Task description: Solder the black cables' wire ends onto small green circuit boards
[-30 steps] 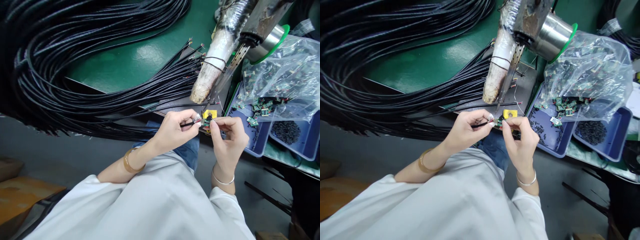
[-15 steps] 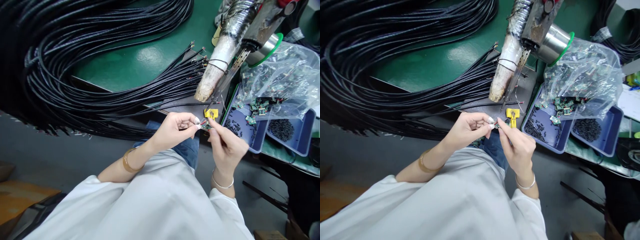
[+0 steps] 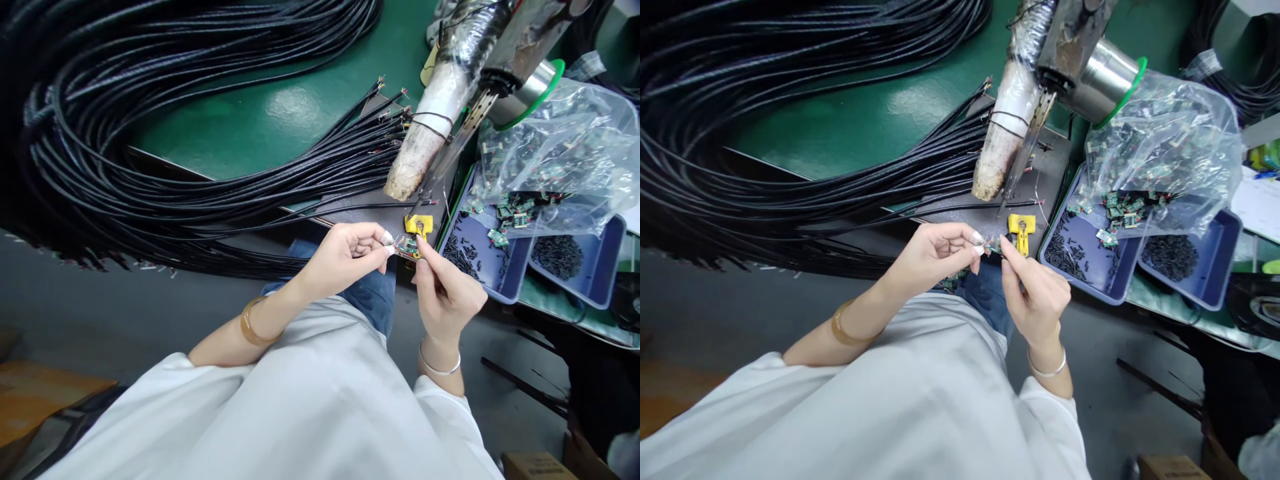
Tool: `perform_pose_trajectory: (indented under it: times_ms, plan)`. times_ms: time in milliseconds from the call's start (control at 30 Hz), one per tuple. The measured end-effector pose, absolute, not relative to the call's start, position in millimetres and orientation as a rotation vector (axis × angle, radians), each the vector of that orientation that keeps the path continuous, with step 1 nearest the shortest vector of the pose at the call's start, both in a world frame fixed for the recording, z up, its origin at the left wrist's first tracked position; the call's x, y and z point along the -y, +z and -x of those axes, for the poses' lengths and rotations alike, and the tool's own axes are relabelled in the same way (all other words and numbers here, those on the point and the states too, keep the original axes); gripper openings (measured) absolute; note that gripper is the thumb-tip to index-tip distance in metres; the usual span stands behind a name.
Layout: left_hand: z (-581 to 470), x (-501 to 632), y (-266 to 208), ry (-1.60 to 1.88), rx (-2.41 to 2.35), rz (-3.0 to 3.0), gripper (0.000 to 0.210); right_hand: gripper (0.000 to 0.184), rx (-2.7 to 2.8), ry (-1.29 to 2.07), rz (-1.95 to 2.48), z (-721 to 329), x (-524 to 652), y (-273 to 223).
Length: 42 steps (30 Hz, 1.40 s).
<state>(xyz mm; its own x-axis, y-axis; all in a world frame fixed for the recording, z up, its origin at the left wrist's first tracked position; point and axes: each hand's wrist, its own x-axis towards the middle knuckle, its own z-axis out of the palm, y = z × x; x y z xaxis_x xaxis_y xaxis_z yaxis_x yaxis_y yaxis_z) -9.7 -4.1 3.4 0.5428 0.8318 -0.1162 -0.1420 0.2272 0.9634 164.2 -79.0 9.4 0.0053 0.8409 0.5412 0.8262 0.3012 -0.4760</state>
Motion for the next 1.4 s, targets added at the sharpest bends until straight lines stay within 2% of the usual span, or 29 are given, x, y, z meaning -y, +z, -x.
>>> perform_pose_trajectory:
  times_ms: [133, 433, 700, 933, 1133, 1400]
  plan:
    - [7.7, 4.7, 2.4, 0.778, -0.728, -1.148, 0.009, 0.030, 1.817, 0.071, 1.506, -164.1, 75.9, 6.9]
    - [5.7, 3.9, -4.3, 0.791, -0.755, -1.170, 0.010, 0.033, 2.069, -0.091, 1.386, -172.3, 80.1, 2.5]
    - [5.1, 5.5, -3.6, 0.777, -0.754, -1.204, 0.010, 0.032, 1.928, 0.009, 1.499, -170.6, 76.0, 5.9]
    - [6.9, 2.4, -2.7, 0.719, -0.754, -1.146, 0.011, 0.041, 2.117, -0.202, 1.423, -179.2, 77.3, 0.8]
    - [6.0, 0.4, -1.1, 0.707, -0.776, -1.066, 0.020, 0.039, 1.998, -0.086, 1.458, -177.4, 79.8, -0.1]
    - [4.5, 1.2, 0.3, 0.733, -0.773, -1.092, 0.015, 0.034, 2.022, 0.004, 1.412, -170.9, 81.8, 2.6]
